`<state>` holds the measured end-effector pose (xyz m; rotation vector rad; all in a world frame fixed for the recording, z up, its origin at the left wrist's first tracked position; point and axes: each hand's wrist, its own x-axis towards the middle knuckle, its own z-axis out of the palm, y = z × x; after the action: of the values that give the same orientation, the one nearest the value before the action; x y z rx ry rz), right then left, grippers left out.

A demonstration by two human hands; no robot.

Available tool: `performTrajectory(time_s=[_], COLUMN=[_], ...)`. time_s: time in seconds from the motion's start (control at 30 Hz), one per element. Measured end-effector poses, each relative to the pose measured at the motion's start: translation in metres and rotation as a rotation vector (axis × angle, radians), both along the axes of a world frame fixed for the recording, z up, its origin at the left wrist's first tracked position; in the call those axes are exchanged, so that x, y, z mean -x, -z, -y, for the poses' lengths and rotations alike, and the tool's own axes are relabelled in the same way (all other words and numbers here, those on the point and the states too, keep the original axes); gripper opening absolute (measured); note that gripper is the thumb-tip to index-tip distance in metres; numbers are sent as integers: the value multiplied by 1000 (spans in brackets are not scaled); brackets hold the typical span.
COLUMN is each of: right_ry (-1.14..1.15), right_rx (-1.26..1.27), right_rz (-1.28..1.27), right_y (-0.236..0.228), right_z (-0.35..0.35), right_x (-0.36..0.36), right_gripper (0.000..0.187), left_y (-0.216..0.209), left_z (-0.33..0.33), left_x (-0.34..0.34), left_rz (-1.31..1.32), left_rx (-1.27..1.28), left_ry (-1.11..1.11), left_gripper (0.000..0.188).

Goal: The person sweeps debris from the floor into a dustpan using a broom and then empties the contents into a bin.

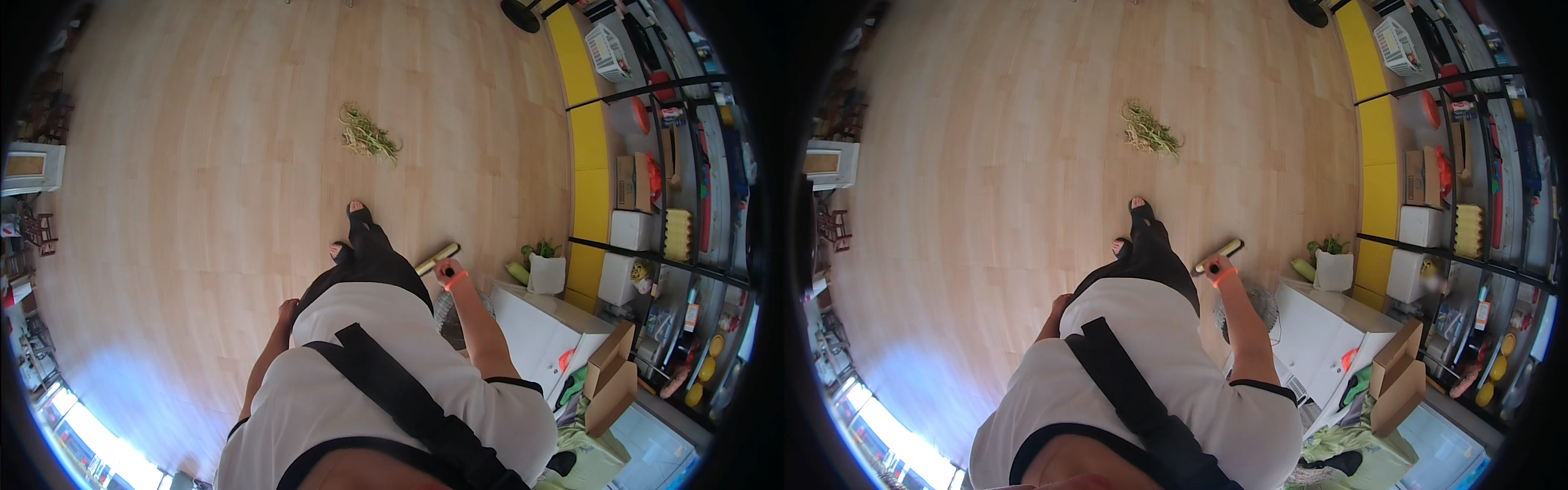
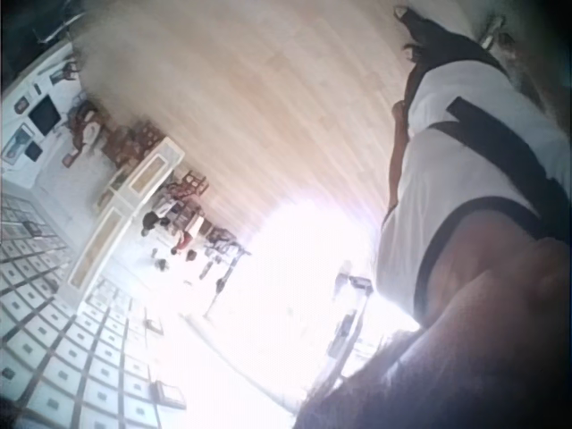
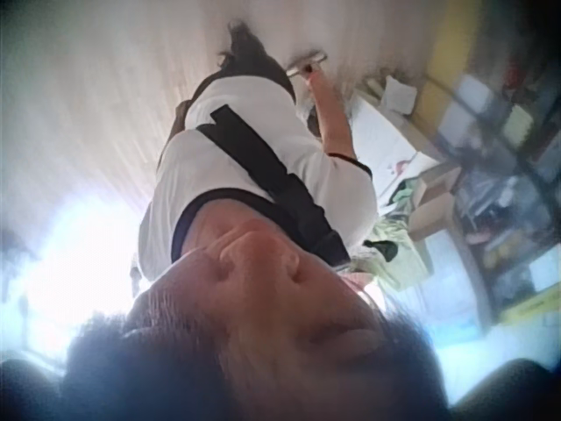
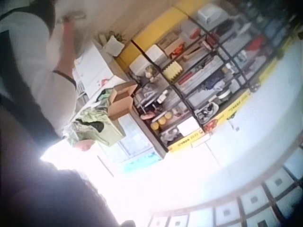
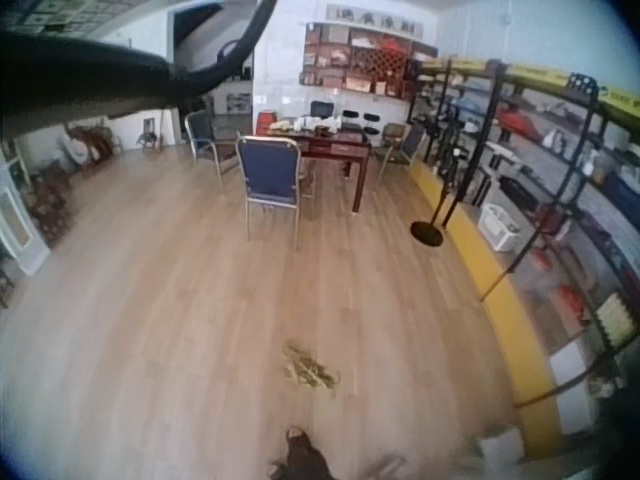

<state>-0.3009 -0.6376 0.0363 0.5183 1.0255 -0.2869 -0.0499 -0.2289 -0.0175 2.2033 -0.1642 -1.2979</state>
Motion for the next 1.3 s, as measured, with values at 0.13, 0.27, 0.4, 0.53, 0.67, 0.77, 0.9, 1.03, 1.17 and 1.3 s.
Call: performTrajectory(time_s=[0.13,0.27,0.4,0.53,0.67,0.77,0.9,1.03,1.17,1.3], right_ry=[-84,-124,-127,-187,-271,-225,-76,124,383,396], right_rx=[6,-115,15,38,176,148,49,72,24,11], right_rz=[33,126,265,251,27,-47,-134,-282,-428,-380], right_y=[-12,-36,-71,-89,-115,-121,-94,-59,-31,0], right_z=[31,58,71,55,27,24,49,85,147,239], right_x=[-115,-159,-122,-43,20,47,78,103,122,109], right_gripper=[20,17,10,8,8,7,8,9,10,11], left_y=[20,4,4,21,1,-12,-21,-28,-39,-12], left_z=[-20,-7,-2,11,42,62,75,91,132,159], left_x=[3,-4,-3,-4,10,13,18,29,49,63], left_rz=[103,158,154,111,-135,-155,-87,-84,-177,20], left_rx=[41,21,133,143,128,157,169,146,162,-153], left_ry=[81,219,87,248,110,-35,27,-72,-376,-21], left_gripper=[21,22,25,25,24,24,24,25,25,28])
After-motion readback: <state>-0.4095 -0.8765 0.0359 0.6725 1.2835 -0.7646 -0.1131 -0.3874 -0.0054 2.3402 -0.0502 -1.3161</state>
